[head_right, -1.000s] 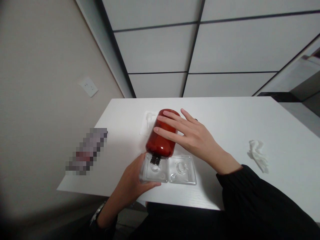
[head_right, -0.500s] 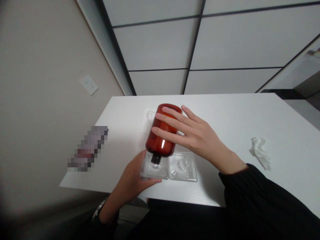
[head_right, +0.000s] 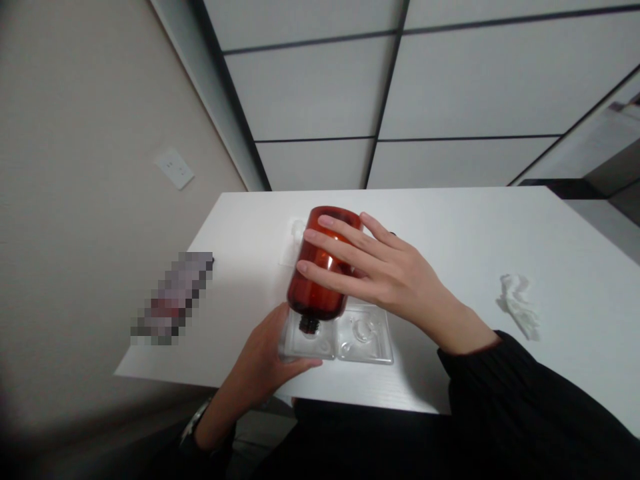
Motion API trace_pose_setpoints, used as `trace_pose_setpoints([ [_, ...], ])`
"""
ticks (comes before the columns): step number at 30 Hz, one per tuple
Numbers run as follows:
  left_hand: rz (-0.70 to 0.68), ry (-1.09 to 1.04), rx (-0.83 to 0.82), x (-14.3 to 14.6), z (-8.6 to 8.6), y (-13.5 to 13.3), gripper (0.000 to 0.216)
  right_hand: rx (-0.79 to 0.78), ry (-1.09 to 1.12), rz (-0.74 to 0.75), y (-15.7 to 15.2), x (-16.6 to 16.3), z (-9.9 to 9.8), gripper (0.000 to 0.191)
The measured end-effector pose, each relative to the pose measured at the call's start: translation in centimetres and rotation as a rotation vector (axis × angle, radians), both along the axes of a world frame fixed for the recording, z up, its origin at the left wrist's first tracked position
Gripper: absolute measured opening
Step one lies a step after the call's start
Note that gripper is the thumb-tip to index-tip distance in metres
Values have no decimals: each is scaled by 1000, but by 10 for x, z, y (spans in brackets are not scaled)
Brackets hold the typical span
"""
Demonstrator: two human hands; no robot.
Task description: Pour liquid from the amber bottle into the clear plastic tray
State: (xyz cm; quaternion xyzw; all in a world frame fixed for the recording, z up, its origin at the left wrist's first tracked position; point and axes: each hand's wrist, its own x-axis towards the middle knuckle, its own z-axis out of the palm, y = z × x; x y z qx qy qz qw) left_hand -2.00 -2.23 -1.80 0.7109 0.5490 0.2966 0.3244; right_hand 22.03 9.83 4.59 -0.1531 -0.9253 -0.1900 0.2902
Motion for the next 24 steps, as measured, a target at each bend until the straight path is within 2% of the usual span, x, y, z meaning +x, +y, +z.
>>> trace_pose_setpoints([
  [6,3,-2,0,-1,1,0,79,-58,8,9,-2,1,2,64],
  [24,-3,2,18,-1,0,1,76,-95,-16,-28,-4,1,7,71],
])
